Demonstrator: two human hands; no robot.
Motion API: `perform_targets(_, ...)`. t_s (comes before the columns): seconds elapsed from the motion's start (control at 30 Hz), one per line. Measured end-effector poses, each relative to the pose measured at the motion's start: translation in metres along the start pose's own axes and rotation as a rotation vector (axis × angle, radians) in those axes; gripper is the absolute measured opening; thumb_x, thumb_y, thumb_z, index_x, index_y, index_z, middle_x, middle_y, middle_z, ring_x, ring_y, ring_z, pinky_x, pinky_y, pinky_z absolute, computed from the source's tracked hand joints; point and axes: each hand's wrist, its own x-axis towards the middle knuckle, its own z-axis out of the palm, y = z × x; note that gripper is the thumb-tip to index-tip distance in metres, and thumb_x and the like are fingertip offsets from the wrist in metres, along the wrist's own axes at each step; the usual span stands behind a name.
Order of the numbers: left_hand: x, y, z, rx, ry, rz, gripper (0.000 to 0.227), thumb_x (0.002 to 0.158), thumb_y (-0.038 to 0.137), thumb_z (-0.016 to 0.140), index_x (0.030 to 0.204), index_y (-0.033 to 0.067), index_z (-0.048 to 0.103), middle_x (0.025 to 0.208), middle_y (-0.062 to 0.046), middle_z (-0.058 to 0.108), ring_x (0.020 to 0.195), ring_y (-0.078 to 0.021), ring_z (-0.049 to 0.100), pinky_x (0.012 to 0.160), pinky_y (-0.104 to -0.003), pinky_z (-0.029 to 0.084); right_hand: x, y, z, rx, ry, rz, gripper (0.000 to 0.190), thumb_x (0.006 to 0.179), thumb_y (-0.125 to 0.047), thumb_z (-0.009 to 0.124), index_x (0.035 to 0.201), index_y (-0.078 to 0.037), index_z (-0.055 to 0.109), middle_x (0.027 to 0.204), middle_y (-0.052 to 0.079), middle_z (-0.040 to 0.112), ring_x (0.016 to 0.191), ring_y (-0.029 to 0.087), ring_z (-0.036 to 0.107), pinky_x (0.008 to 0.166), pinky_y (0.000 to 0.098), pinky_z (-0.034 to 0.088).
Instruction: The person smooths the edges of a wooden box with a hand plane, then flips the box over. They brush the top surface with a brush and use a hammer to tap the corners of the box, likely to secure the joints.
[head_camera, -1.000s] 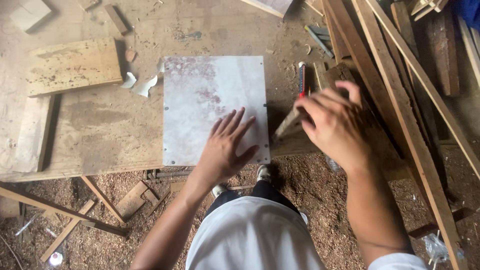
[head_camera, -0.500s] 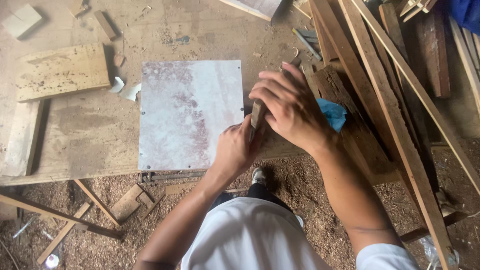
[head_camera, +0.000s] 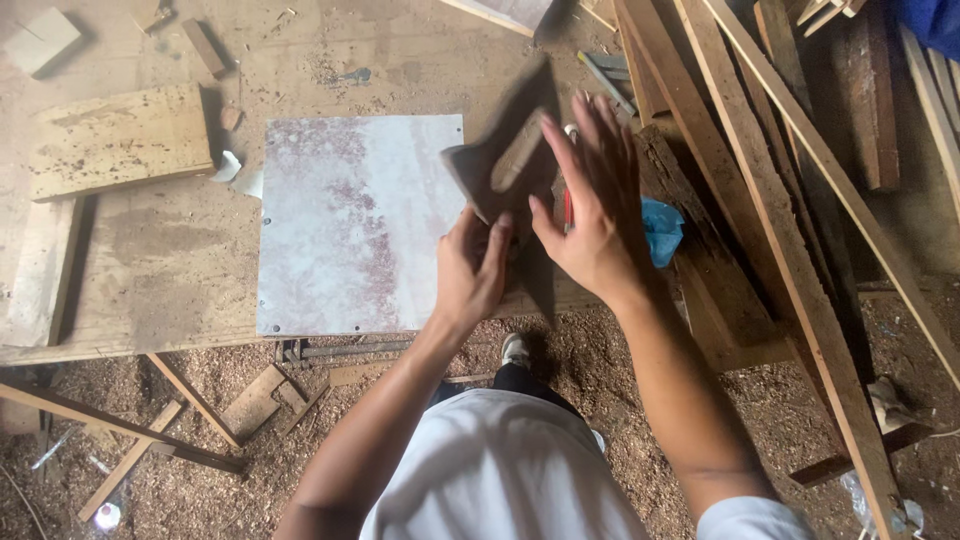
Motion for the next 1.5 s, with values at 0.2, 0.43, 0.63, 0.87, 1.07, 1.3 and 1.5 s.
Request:
perform_targets(0.2,0.013,-0.018,0.023,-0.394,0.141,0.056,0.037,0.109,0.015,0.054,0.139,-0.0061,0.053,0.136,-0.015,0.065,0.125,-0.0173,0.059,0.11,-0.032,0.046,-0.056,0.015,0.016,0.16,-0.038,0.186,0.085,0.09,-0.019,0.08,0.161,-0.009,0.032,0.166,0.028,0.029,0.157,0.045,0.025,0.129,0.0568,0.024)
perform_targets(0.43,0.009,-0.032,0.056,-0.505,0.231,-0.058,0.037,0.107,0.02,0.056,0.137,-0.0029,0.057,0.129,-0.011,0.067,0.117,-0.0165,0.061,0.104,-0.031,0.049,-0.135,0.08,0.045,0.172,0.03,0.413,0.067,0.095,-0.021,0.078,0.151,-0.005,0.045,0.156,0.024,0.046,0.149,0.041,0.04,0.124,0.0542,0.032)
perform_targets(0.63,-0.002,-0.074,0.088,-0.599,0.269,-0.199,0.03,0.107,0.024,0.06,0.124,-0.0005,0.064,0.102,-0.002,0.065,0.09,-0.0088,0.056,0.079,-0.025,0.049,-0.193,0.164,0.047,0.717,-0.051,0.644,0.034,0.096,-0.025,0.072,0.127,-0.012,0.066,0.131,0.003,0.069,0.123,0.019,0.065,0.105,0.04,0.052)
perform_targets(0.87,0.01,-0.142,0.112,-0.495,0.31,-0.341,0.04,0.105,0.039,0.061,0.116,0.0014,0.065,0.092,0.003,0.06,0.081,-0.0058,0.051,0.073,-0.022,0.046,-0.241,0.212,0.06,0.884,-0.367,0.654,0.019,0.091,-0.02,0.077,0.108,-0.01,0.074,0.099,0.002,0.074,0.084,0.009,0.068,0.077,0.0268,0.06)
perform_targets(1.07,0.03,-0.212,0.119,-0.399,0.404,-0.829,0.062,0.105,0.052,0.059,0.143,0.0031,0.056,0.104,-0.006,0.068,0.073,-0.0116,0.044,0.065,-0.028,0.041,-0.251,0.226,0.063,0.977,-0.483,0.666,0.015,0.087,-0.017,0.082,0.092,-0.004,0.076,0.079,-0.002,0.072,0.07,0.005,0.062,0.064,0.0226,0.051)
perform_targets(1.3,0.038,-0.223,0.121,-0.474,0.412,-0.485,0.043,0.105,0.036,0.055,0.131,0.0024,0.061,0.111,-0.008,0.068,0.086,-0.0144,0.064,0.074,-0.032,0.052,-0.243,0.222,0.063,0.991,-0.607,0.675,0.017,0.087,-0.013,0.083,0.084,-0.002,0.071,0.074,-0.002,0.065,0.07,0.006,0.055,0.063,0.0248,0.046)
perform_targets(1.5,0.046,-0.204,0.124,-0.609,0.397,-0.499,0.035,0.103,0.032,0.063,0.119,0.0008,0.065,0.101,-0.007,0.07,0.069,-0.0082,0.064,0.054,-0.023,0.051,-0.237,0.211,0.067,0.899,-0.72,0.751,0.017,0.083,-0.014,0.083,0.086,-0.004,0.07,0.076,-0.001,0.067,0.071,0.008,0.059,0.066,0.026,0.05)
